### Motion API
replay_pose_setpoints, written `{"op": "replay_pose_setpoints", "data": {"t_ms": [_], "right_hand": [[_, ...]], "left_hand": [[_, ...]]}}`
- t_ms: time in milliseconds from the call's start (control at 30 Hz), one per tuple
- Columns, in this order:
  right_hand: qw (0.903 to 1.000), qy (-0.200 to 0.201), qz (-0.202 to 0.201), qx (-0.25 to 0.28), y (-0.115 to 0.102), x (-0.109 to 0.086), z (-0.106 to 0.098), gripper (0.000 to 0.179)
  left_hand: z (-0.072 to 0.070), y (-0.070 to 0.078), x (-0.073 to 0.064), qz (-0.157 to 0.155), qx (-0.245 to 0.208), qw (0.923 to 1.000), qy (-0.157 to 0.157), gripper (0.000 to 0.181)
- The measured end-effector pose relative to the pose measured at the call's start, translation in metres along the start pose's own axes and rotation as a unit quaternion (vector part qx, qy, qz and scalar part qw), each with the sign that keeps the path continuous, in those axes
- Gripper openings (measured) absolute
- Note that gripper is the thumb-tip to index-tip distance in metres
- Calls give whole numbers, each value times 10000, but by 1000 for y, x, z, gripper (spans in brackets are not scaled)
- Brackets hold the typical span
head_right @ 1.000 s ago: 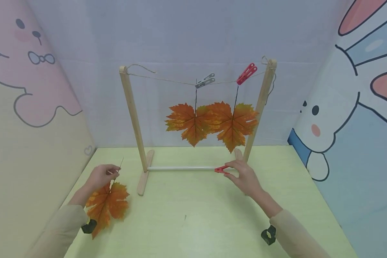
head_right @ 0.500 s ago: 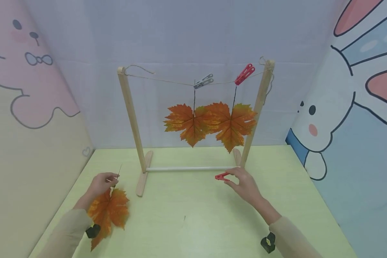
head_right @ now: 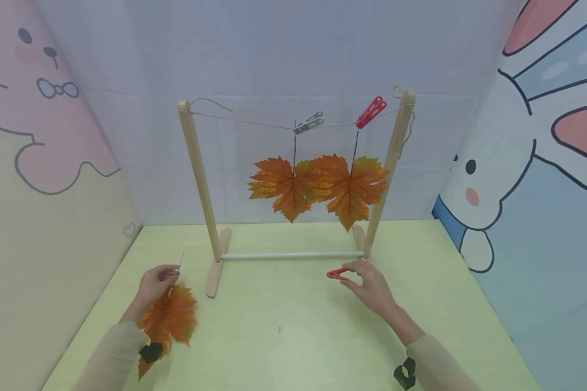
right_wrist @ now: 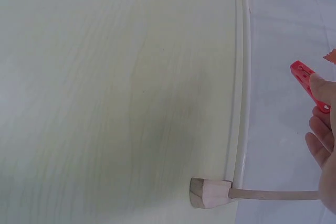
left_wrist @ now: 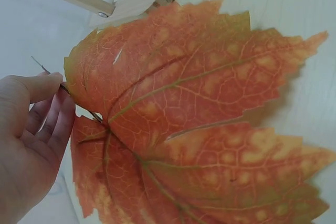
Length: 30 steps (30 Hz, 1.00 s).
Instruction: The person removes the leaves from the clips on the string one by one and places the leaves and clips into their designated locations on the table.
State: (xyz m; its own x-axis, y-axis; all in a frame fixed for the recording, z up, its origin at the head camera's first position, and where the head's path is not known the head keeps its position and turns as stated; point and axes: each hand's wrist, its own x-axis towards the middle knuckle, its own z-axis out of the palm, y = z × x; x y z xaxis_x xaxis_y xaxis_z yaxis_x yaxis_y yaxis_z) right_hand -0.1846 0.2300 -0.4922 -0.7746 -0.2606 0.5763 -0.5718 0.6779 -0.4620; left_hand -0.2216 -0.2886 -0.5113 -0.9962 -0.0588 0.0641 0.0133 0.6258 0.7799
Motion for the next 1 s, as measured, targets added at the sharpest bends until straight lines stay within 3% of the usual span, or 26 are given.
{"op": "replay_pose_setpoints", "data": {"t_ms": [167, 333, 600, 767, 1000], "right_hand": [[9996, -118, 232, 75, 2, -5, 2, 34], [9991, -178, 362, 161, 3, -10, 6, 34], [9978, -328, 559, 155, 4, -18, 12, 35], [9986, -284, 423, 168, 7, -24, 17, 36], [9990, -124, 296, 312, 12, -34, 24, 35]], "left_hand": [[7, -6, 3, -403, -485, 9980, 89, 28], [13, -10, 4, -664, -585, 9959, 169, 27], [23, -15, 2, -696, -280, 9967, 318, 24], [29, -18, -2, -667, -191, 9967, 411, 21], [39, -28, -8, -867, -231, 9952, 394, 23]]}}
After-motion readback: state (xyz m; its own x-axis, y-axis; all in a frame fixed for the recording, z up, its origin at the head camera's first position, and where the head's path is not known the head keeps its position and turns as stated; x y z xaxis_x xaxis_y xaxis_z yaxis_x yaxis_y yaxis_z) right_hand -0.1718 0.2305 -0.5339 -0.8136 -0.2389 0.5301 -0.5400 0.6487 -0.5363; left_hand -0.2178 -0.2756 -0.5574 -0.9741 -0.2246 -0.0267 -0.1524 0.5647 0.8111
